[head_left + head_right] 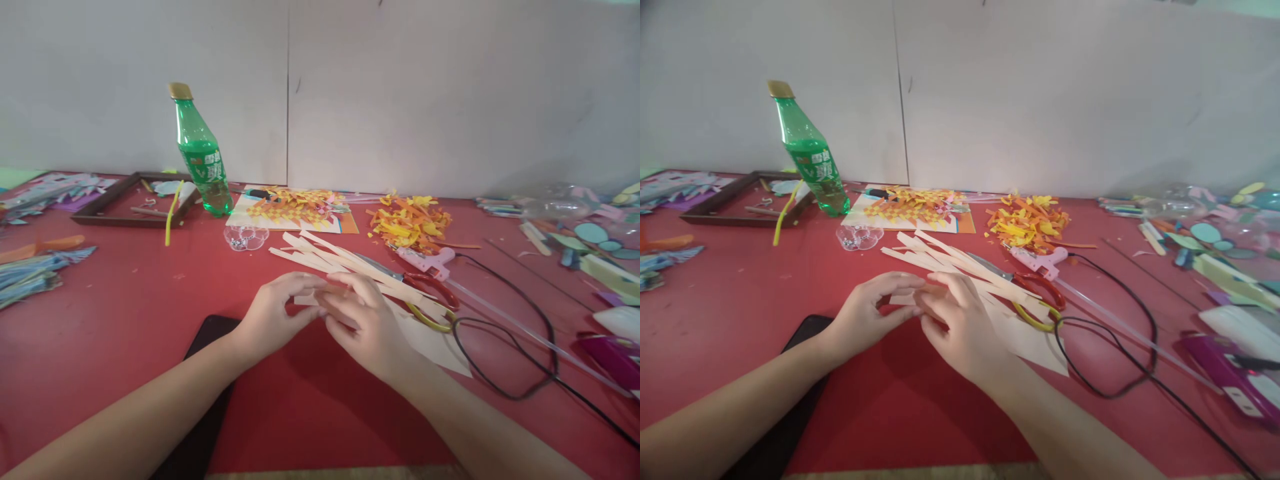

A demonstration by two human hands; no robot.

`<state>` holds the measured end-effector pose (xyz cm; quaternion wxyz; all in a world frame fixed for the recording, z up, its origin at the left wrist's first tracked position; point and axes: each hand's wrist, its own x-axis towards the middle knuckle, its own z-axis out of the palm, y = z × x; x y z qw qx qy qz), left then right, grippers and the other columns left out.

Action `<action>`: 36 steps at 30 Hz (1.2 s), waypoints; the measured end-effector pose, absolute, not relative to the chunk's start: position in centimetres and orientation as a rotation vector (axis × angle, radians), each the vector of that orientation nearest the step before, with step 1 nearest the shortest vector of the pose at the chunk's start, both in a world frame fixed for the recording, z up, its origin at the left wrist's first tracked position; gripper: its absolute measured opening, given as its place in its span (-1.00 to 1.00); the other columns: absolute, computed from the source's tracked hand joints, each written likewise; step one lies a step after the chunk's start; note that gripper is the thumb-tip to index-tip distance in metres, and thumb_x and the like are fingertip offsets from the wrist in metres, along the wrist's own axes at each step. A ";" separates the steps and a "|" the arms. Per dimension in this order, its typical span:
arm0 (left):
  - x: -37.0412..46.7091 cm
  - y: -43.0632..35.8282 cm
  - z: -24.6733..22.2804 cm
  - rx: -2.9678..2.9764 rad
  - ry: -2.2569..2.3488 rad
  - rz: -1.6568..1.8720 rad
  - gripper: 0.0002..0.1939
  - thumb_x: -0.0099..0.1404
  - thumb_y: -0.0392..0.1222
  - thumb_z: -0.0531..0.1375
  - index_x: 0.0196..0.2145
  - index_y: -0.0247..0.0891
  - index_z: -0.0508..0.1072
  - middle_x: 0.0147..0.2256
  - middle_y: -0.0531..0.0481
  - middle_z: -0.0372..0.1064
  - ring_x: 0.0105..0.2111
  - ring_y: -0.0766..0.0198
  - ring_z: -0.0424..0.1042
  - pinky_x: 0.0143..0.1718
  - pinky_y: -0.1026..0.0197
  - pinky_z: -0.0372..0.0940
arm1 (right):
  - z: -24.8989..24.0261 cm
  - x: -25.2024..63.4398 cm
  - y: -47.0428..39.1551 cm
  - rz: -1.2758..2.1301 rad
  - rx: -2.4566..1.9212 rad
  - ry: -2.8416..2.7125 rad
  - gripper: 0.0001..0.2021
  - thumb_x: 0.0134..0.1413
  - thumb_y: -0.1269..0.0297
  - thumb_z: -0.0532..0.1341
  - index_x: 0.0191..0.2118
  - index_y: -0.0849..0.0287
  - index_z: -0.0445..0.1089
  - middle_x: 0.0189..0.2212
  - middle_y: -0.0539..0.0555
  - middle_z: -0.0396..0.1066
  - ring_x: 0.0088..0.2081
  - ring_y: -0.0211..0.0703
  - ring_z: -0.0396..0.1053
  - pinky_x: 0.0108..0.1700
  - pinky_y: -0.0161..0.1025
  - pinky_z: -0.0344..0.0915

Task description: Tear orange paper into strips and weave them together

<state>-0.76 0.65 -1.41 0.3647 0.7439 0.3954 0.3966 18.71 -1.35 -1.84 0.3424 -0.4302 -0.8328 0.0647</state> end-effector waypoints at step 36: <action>-0.7 0.4 -0.7 1.354 1.047 1.372 -0.68 0.17 -0.14 0.34 -0.15 -0.25 0.39 -0.48 0.06 0.48 -0.48 0.35 0.49 -0.39 0.33 0.41 | 2.3 20.8 -1.0 0.202 -1.289 -2.292 -0.62 0.20 0.15 0.20 0.11 0.05 0.23 -0.18 0.13 0.53 -0.20 0.01 0.53 -0.27 -0.16 0.42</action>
